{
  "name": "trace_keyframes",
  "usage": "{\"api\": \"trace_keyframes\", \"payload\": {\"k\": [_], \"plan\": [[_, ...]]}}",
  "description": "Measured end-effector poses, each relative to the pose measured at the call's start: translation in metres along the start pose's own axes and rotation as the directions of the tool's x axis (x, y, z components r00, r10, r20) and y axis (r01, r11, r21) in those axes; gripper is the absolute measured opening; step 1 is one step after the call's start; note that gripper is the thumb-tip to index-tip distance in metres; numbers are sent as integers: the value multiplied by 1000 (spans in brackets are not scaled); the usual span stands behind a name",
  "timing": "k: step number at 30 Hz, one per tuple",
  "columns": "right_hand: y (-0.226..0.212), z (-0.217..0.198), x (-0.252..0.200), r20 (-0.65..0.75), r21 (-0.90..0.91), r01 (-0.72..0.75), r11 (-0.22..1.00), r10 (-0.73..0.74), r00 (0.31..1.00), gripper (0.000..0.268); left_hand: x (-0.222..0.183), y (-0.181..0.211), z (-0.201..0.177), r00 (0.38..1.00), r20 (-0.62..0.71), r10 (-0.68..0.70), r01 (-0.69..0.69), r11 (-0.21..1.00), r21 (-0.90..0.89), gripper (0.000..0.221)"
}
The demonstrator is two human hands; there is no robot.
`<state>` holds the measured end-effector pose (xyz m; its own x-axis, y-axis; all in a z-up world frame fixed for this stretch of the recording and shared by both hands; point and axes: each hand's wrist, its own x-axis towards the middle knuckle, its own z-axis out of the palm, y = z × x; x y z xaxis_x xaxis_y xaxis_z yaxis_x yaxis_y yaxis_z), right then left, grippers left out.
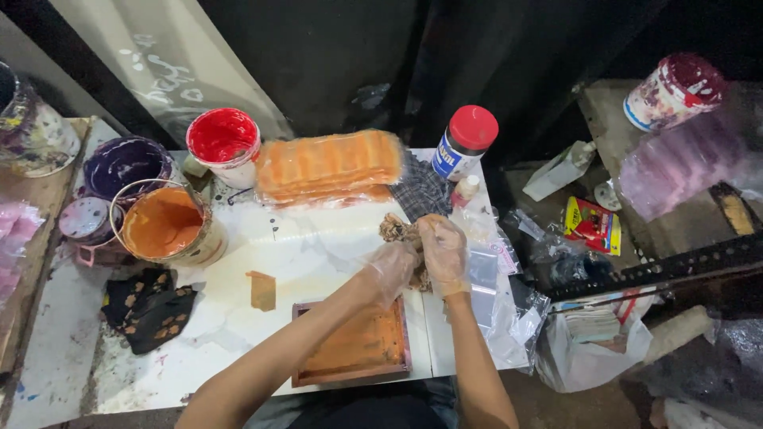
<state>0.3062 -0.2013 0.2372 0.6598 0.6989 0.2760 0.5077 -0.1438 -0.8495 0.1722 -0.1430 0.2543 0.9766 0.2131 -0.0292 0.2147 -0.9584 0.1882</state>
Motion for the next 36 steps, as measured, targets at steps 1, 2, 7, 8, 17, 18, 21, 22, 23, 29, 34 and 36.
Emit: {"api": "trace_keyframes", "payload": {"k": [1,2,7,8,17,18,21,22,23,29,34,36], "plan": [[5,-2,2,-19,27,15,1000,-14,1000,14,-3,3,1,990,-135,-32,31,999,-11,17],[10,-3,7,-40,55,36,998,-34,999,14,-5,3,1,960,-271,-65,62,998,-22,28],[5,-13,7,-105,123,27,992,-14,994,16,3,9,-40,967,62,-246,240,966,95,15],[7,-15,7,-104,121,27,992,-14,994,17,5,1,-37,951,218,-218,174,963,205,14],[26,-21,-1,-95,118,-50,992,61,994,14,-4,-124,79,901,-115,-418,414,749,518,21],[27,-20,-2,-95,122,-47,991,59,994,14,-17,-115,56,900,-117,-419,415,746,521,21],[31,-12,-4,-70,87,-68,994,75,995,15,-46,-103,11,851,-282,-443,525,705,477,27],[35,-6,-3,-61,79,-52,995,57,996,15,-49,-108,12,787,-253,-562,606,783,144,20],[38,0,-2,-52,72,-36,997,40,998,15,-52,-113,12,727,-179,-662,631,748,-205,33],[47,26,-5,343,623,-400,672,224,912,23,-18,-158,118,621,46,-782,710,537,-457,23],[79,40,-9,415,93,161,983,-185,891,45,21,-119,147,899,-398,-181,244,963,112,17],[83,45,-14,530,101,215,971,-235,815,66,36,-109,167,907,-398,-138,228,955,189,18]]}}
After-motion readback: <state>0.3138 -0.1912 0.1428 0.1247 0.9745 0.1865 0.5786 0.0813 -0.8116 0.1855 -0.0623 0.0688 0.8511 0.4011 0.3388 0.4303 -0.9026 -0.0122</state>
